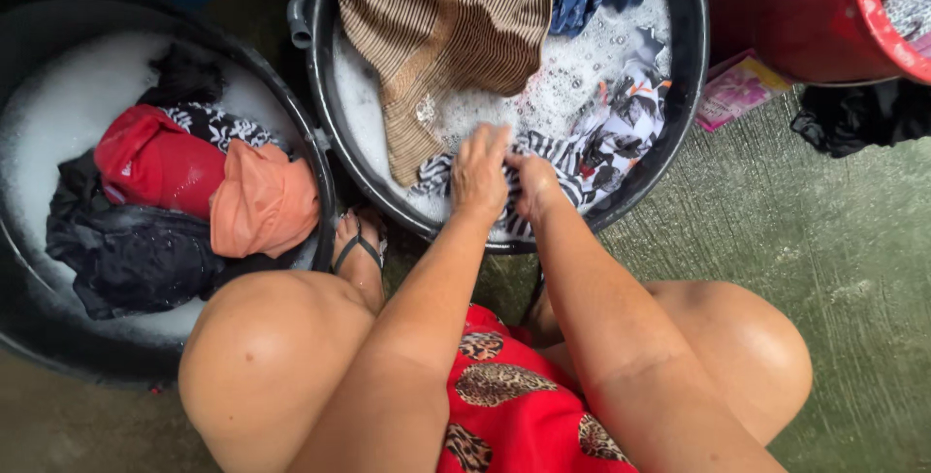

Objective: The person washes clothes by hand in basins of soapy water, scrubbing a striped garment and then handling dark and red items.

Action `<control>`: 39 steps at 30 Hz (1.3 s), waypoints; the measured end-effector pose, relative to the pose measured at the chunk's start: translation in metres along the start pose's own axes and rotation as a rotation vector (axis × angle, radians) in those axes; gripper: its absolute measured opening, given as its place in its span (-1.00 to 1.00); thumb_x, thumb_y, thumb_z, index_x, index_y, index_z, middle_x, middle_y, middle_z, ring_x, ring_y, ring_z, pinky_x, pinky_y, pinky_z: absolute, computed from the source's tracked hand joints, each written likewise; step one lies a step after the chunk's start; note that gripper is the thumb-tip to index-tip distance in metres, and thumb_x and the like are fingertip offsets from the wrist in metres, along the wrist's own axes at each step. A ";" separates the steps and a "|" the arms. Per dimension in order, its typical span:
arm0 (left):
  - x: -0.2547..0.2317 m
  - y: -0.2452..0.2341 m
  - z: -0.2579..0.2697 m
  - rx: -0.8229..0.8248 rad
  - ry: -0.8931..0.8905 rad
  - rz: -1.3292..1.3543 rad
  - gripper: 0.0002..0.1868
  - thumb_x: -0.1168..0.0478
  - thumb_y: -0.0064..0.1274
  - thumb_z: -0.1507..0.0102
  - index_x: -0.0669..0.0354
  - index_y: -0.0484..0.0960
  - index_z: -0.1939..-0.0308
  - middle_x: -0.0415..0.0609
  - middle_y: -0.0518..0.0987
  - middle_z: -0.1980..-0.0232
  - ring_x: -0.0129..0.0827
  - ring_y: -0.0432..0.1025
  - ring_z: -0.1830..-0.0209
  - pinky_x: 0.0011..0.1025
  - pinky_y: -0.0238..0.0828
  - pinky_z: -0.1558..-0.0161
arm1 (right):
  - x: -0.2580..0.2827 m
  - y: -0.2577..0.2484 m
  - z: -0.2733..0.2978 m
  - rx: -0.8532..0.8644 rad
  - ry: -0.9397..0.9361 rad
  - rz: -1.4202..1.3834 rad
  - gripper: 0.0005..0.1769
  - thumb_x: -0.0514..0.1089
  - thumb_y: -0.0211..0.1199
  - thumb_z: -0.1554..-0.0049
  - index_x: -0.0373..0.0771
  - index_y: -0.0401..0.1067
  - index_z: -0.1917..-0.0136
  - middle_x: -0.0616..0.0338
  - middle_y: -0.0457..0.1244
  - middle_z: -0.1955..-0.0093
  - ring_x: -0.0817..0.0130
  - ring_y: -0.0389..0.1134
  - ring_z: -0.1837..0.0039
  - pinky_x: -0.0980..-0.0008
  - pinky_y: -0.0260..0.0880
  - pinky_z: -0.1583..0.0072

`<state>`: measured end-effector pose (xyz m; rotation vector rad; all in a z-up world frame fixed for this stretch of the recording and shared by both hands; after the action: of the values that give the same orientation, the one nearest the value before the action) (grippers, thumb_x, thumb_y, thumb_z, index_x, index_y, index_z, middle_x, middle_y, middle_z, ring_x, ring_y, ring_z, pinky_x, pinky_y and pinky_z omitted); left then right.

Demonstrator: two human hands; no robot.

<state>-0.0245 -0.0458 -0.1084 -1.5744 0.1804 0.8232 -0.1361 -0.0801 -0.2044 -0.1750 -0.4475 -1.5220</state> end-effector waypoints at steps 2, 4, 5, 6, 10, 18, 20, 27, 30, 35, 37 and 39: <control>0.027 0.002 0.009 0.040 -0.258 0.180 -0.32 0.54 -0.20 -0.22 -0.21 0.55 -0.32 0.04 0.46 -0.32 -0.05 0.35 -0.31 -0.14 0.27 -0.30 | 0.008 0.009 0.010 0.051 0.077 -0.167 -0.79 -0.20 0.08 -0.23 -0.34 0.40 -0.09 -0.05 0.43 -0.07 0.09 0.48 -0.05 0.06 0.47 -0.15; 0.044 0.008 0.003 -0.040 -0.524 0.490 -0.26 0.61 -0.25 -0.19 -0.17 0.50 -0.33 0.04 0.46 -0.30 -0.10 0.40 -0.28 -0.19 0.32 -0.30 | 0.013 0.025 0.019 0.200 0.083 -0.177 -0.79 -0.18 0.09 -0.22 -0.28 0.40 -0.10 -0.01 0.42 -0.09 0.09 0.48 -0.06 0.05 0.47 -0.19; 0.045 0.017 -0.009 -0.142 -0.672 0.707 -0.24 0.62 -0.25 -0.13 -0.06 0.43 -0.35 0.08 0.44 -0.31 -0.10 0.42 -0.25 -0.22 0.35 -0.30 | 0.009 0.030 0.025 0.273 0.098 -0.178 -0.79 -0.17 0.09 -0.22 -0.25 0.40 -0.10 0.01 0.42 -0.09 0.09 0.47 -0.07 0.05 0.47 -0.21; 0.041 0.024 -0.008 -0.249 -0.817 0.925 -0.21 0.63 -0.25 -0.07 0.04 0.35 -0.38 0.12 0.42 -0.32 -0.09 0.44 -0.23 -0.25 0.39 -0.30 | 0.010 0.027 0.028 0.227 -0.002 -0.001 -0.76 -0.11 0.07 -0.25 -0.25 0.42 -0.10 0.01 0.42 -0.07 0.10 0.45 -0.05 0.06 0.46 -0.19; -0.033 0.040 0.001 -0.076 -0.625 0.466 -0.59 0.27 -0.06 -0.35 0.20 0.40 -0.29 0.26 0.51 -0.15 0.02 0.44 -0.17 -0.16 0.35 -0.19 | 0.037 0.028 0.042 0.039 -0.442 0.696 -0.55 0.14 -0.01 -0.36 -0.25 0.48 -0.10 -0.01 0.39 0.02 0.13 0.36 0.03 0.10 0.41 -0.10; -0.043 -0.006 -0.022 -0.297 -0.534 0.766 -0.54 -0.01 -0.28 -0.37 0.18 0.44 -0.20 0.19 0.60 -0.02 0.05 0.53 -0.05 -0.14 0.47 -0.04 | 0.061 0.062 0.070 0.828 -0.110 -0.396 -0.57 0.11 0.05 -0.45 -0.28 0.41 -0.30 0.04 0.32 -0.14 0.20 0.30 -0.15 0.22 0.35 -0.25; -0.067 -0.027 -0.022 -0.383 -0.402 0.676 -0.59 0.02 -0.23 -0.35 0.14 0.48 -0.15 0.19 0.61 -0.01 0.06 0.53 -0.03 -0.12 0.45 -0.03 | 0.083 0.056 0.080 0.662 -0.206 -0.259 -0.56 0.10 0.04 -0.40 -0.29 0.41 -0.27 0.02 0.34 -0.16 0.18 0.33 -0.17 0.19 0.33 -0.28; -0.042 -0.055 -0.017 -0.420 -0.501 0.644 -0.70 0.06 -0.16 -0.37 0.02 0.57 -0.07 0.09 0.62 -0.01 0.03 0.51 -0.02 -0.09 0.40 -0.06 | 0.080 0.067 0.156 0.357 -0.140 -0.091 -0.52 0.09 -0.01 -0.30 -0.34 0.41 -0.21 -0.04 0.36 -0.18 0.12 0.37 -0.22 0.07 0.28 -0.36; -0.044 -0.042 -0.019 -0.580 -0.259 0.547 -0.76 0.11 -0.08 -0.33 0.05 0.61 0.01 0.08 0.60 -0.05 0.00 0.52 -0.04 -0.13 0.44 -0.08 | 0.079 0.065 0.145 0.352 -0.130 -0.173 -0.53 0.09 -0.03 -0.35 -0.34 0.37 -0.26 -0.05 0.34 -0.17 0.07 0.35 -0.18 0.00 0.25 -0.38; 0.040 -0.028 -0.058 -0.535 -0.690 0.661 -0.64 -0.04 0.02 -0.31 0.13 0.66 0.03 0.08 0.62 -0.03 -0.08 0.55 -0.02 -0.19 0.49 -0.05 | 0.078 0.067 0.145 0.323 -0.249 -0.061 -0.52 0.04 -0.06 -0.34 -0.28 0.45 -0.31 0.06 0.40 -0.16 0.20 0.39 -0.19 0.14 0.29 -0.35; 0.060 -0.023 -0.082 -0.620 -0.714 0.832 -0.60 -0.08 0.08 -0.27 0.17 0.66 0.06 0.09 0.65 -0.03 -0.07 0.55 -0.03 -0.18 0.47 -0.06 | 0.087 0.066 0.142 0.307 -0.260 -0.096 -0.52 0.04 -0.08 -0.32 -0.27 0.46 -0.28 0.06 0.42 -0.14 0.21 0.42 -0.17 0.17 0.36 -0.30; 0.078 -0.023 -0.091 -0.742 -0.712 0.780 -0.44 -0.12 0.13 -0.32 0.36 0.55 -0.06 0.28 0.53 -0.12 0.13 0.44 -0.13 -0.07 0.38 -0.12 | 0.090 0.060 0.134 0.254 -0.306 -0.036 -0.55 0.01 -0.06 -0.31 -0.27 0.48 -0.25 0.09 0.43 -0.10 0.25 0.44 -0.11 0.20 0.40 -0.22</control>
<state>0.0812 -0.0985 -0.1399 -1.7663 -0.0566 2.2001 -0.1012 -0.1083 -0.0377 -0.2023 -0.8859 -1.4634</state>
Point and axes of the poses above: each hand's wrist, its own z-axis away from the middle knuckle, its own y-axis out of the palm, x = y × z, the point moved 5 cm from there along -z, towards the middle knuckle
